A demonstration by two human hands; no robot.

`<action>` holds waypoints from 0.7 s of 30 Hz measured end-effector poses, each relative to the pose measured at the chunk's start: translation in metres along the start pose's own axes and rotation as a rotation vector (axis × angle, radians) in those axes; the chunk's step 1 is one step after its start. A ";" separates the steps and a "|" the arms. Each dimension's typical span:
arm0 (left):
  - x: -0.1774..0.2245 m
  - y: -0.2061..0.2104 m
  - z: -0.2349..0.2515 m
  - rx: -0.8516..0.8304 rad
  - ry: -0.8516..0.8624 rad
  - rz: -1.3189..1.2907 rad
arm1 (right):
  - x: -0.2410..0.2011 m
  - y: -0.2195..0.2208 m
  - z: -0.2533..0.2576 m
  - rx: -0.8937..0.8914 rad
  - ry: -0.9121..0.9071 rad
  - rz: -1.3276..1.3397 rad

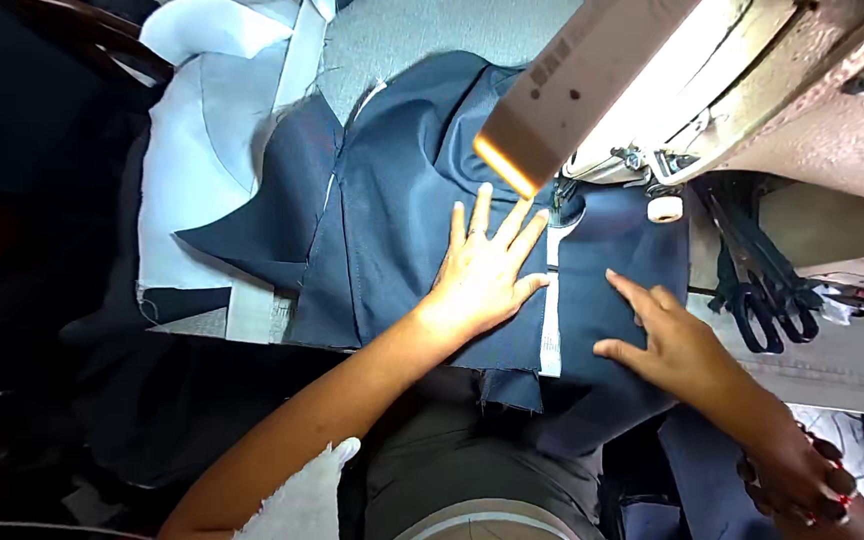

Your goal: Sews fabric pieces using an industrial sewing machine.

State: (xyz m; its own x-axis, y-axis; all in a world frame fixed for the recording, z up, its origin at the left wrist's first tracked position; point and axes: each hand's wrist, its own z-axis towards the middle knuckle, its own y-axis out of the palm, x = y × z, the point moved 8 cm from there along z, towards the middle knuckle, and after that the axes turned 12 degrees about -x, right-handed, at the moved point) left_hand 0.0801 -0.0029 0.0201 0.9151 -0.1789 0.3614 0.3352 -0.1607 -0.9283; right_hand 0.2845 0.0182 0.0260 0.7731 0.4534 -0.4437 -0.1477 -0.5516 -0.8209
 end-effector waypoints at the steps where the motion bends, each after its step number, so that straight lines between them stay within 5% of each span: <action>1: -0.005 0.006 0.001 -0.040 -0.046 0.012 | 0.002 -0.003 0.005 -0.033 -0.029 0.030; 4: -0.007 0.010 0.001 -0.075 -0.100 0.047 | 0.003 -0.038 0.045 -0.100 0.033 0.017; 8: -0.017 0.006 -0.002 -0.033 -0.118 0.056 | 0.013 -0.100 0.090 0.271 0.247 -0.165; 11: -0.043 -0.002 -0.002 -0.045 -0.197 0.081 | 0.027 -0.099 0.102 0.176 0.447 -0.046; 13: -0.056 -0.004 -0.002 -0.042 -0.206 0.088 | 0.010 -0.092 0.093 0.185 0.333 0.026; 16: -0.058 -0.007 -0.001 -0.059 -0.150 0.062 | -0.011 -0.077 0.081 0.389 -0.092 -0.050; 21: -0.049 -0.014 -0.009 -0.051 -0.043 0.106 | -0.041 -0.003 0.025 0.237 -0.333 -0.069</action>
State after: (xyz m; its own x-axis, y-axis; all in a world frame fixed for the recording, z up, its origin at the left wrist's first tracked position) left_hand 0.0290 -0.0008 0.0160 0.9539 -0.1560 0.2563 0.2251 -0.1927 -0.9551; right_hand 0.2380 0.0189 0.0373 0.5498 0.7072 -0.4446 -0.2705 -0.3529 -0.8957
